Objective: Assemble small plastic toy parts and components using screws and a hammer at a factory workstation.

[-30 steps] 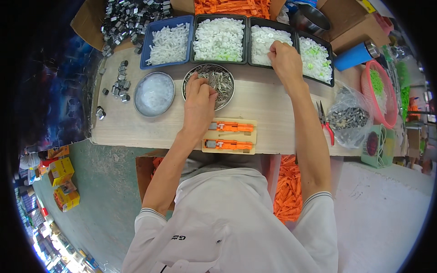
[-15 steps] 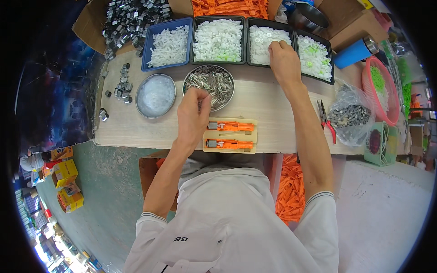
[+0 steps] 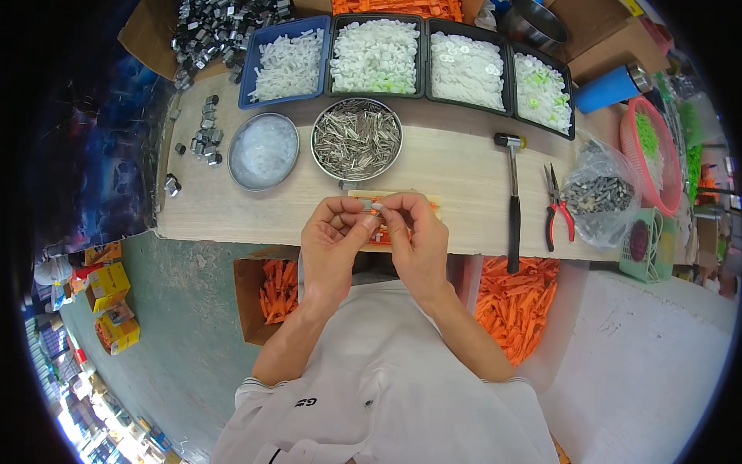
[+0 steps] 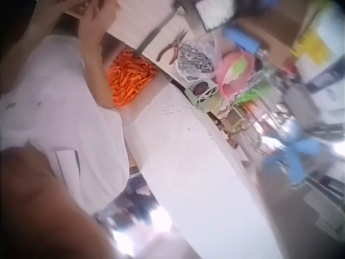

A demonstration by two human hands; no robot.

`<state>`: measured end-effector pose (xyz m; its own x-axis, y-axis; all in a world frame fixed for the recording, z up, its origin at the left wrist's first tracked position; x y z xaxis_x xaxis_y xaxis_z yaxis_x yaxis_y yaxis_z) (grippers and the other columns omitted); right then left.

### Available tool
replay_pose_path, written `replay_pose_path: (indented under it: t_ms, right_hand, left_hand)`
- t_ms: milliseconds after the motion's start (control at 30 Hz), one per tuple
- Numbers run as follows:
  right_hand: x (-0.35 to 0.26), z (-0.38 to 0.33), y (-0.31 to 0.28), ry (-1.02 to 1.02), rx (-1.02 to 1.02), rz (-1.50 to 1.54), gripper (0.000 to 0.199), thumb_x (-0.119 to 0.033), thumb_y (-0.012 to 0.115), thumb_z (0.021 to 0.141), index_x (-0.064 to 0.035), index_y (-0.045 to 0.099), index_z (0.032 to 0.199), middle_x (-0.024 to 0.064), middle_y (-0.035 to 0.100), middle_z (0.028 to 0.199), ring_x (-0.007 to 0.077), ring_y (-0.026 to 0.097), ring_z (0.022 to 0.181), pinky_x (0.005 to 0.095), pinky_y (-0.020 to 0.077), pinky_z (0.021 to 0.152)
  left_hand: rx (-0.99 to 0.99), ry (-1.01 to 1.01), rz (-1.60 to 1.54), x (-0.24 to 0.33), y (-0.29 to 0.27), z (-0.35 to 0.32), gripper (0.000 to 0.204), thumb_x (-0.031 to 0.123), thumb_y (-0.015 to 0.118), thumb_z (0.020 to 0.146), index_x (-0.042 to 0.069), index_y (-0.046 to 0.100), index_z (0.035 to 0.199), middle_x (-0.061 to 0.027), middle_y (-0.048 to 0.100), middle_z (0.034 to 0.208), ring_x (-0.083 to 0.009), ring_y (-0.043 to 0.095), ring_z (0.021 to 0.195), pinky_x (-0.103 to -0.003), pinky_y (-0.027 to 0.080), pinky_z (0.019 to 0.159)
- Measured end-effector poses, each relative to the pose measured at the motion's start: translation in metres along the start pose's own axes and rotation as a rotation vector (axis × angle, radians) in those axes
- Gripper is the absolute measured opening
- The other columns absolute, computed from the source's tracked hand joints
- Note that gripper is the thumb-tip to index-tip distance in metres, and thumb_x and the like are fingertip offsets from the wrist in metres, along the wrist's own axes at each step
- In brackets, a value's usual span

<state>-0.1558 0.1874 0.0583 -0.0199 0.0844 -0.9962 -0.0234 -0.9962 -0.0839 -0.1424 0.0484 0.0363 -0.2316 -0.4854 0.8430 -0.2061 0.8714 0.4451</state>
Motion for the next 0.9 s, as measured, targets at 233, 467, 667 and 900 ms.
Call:
replay_pose_path:
  t_ms: [233, 467, 667, 900]
  right_hand:
    - [0.0, -0.006, -0.001, -0.026, 0.007, -0.042, 0.008, -0.002, 0.06, 0.1, 0.0026, 0.06, 0.107, 0.0041, 0.067, 0.098, 0.0071, 0.062, 0.088, 0.0221, 0.0521, 0.079]
    - [-0.021, -0.015, -0.003, -0.351, 0.081, -0.277, 0.014, 0.007, 0.063, 0.093, 0.0003, 0.06, 0.105, 0.0115, 0.069, 0.101, 0.0161, 0.066, 0.087, 0.0254, 0.0534, 0.078]
    - [-0.042, -0.027, 0.001, -0.648, 0.012, -0.41, 0.025, 0.015, 0.066, 0.081, -0.0005, 0.06, 0.1, 0.0152, 0.069, 0.099, 0.0301, 0.068, 0.083, 0.0347, 0.056, 0.067]
    - [-0.021, 0.001, -0.006, -0.574, -0.126, -0.665, 0.028, 0.014, 0.067, 0.078, -0.0023, 0.06, 0.1, 0.0129, 0.066, 0.093, 0.0306, 0.063, 0.082, 0.0369, 0.0531, 0.069]
  left_hand:
    - [0.068, 0.009, 0.0, -0.012, -0.008, -0.004, 0.02, -0.005, 0.068, 0.091, -0.001, 0.059, 0.108, -0.0077, 0.067, 0.096, -0.0102, 0.067, 0.087, -0.023, 0.055, 0.08]
    - [0.102, 0.029, -0.052, -0.01, -0.002, -0.011, 0.016, -0.004, 0.066, 0.093, -0.001, 0.059, 0.106, -0.0053, 0.066, 0.094, -0.0078, 0.064, 0.083, -0.021, 0.054, 0.077]
    - [0.054, -0.016, -0.047, -0.016, -0.004, -0.016, 0.014, -0.001, 0.068, 0.093, -0.001, 0.059, 0.104, -0.0078, 0.069, 0.094, -0.0093, 0.066, 0.083, -0.023, 0.056, 0.072]
    - [-0.109, 0.824, 1.005, 0.037, 0.015, -0.041, 0.02, 0.003, 0.074, 0.085, 0.003, 0.063, 0.102, -0.0104, 0.07, 0.101, -0.0298, 0.067, 0.103, -0.043, 0.055, 0.087]
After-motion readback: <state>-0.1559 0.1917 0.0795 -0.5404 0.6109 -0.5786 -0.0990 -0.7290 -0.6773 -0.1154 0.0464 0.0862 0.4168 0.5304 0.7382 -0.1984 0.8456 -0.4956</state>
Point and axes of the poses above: each hand's wrist, its own z-axis towards the middle knuckle, its own y-axis out of the palm, x = y × z, the point moved 10 cm from there along z, towards the middle knuckle
